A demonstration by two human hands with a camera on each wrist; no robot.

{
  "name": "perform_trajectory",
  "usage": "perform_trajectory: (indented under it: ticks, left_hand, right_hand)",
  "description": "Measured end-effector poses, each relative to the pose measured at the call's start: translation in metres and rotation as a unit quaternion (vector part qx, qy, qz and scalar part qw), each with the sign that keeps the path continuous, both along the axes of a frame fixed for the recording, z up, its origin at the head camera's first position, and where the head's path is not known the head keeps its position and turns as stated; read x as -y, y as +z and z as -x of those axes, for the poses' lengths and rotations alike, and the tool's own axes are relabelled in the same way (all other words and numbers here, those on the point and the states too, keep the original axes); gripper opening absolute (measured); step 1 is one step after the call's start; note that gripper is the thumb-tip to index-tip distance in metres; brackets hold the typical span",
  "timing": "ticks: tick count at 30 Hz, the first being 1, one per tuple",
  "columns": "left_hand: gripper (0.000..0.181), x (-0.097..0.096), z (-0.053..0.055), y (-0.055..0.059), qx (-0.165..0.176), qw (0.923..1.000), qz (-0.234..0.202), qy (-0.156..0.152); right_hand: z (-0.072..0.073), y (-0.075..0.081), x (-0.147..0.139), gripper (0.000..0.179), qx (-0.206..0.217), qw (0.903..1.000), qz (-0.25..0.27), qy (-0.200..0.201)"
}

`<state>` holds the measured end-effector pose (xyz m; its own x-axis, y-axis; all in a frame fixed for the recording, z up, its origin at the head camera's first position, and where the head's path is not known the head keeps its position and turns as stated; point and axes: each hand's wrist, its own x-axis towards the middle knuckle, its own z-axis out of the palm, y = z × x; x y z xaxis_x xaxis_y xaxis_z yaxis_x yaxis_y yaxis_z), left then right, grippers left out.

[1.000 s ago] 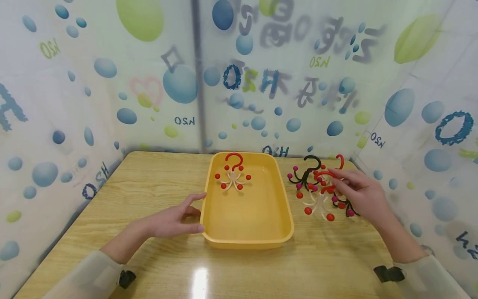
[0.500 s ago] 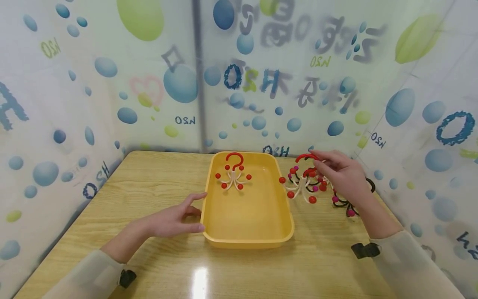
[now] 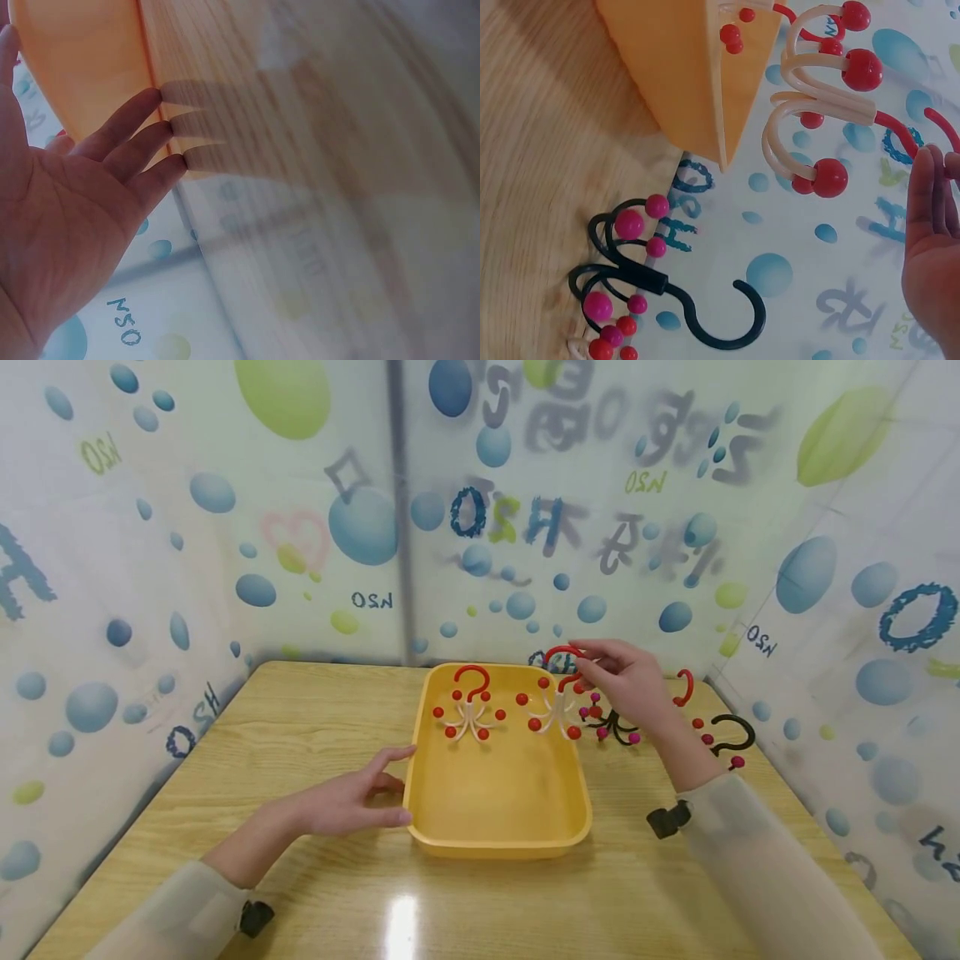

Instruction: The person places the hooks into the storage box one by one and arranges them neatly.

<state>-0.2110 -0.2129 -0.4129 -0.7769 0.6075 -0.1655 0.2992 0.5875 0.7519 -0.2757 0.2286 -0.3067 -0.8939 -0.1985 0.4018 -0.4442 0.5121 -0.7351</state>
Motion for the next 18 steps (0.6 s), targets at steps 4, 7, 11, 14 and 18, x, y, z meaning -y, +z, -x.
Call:
perform_trajectory:
  ticks: [4, 7, 11, 14, 18]
  left_hand:
    - [0.096, 0.000, 0.000, 0.000, 0.000, 1.0000, -0.001, -0.001]
    - [0.095, 0.000, 0.000, 0.000, -0.001, 1.0000, 0.000, -0.002]
    - [0.095, 0.001, 0.000, 0.000, 0.000, 1.0000, 0.001, 0.000]
    - [0.095, 0.001, 0.000, 0.000, 0.000, 1.0000, 0.001, -0.001]
    - [0.095, 0.001, 0.000, 0.000, -0.001, 1.0000, 0.004, 0.000]
  right_hand:
    - [0.012, 0.000, 0.013, 0.037, 0.022, 0.9997, -0.003, 0.007]
    - [0.022, -0.003, 0.021, 0.036, 0.034, 0.9993, 0.000, 0.014]
    - [0.035, -0.010, 0.031, 0.035, 0.048, 0.9987, 0.008, 0.016]
    - [0.040, -0.013, 0.037, 0.034, 0.057, 0.9982, 0.008, 0.016]
    - [0.046, -0.018, 0.043, 0.034, 0.074, 0.9971, 0.003, 0.017]
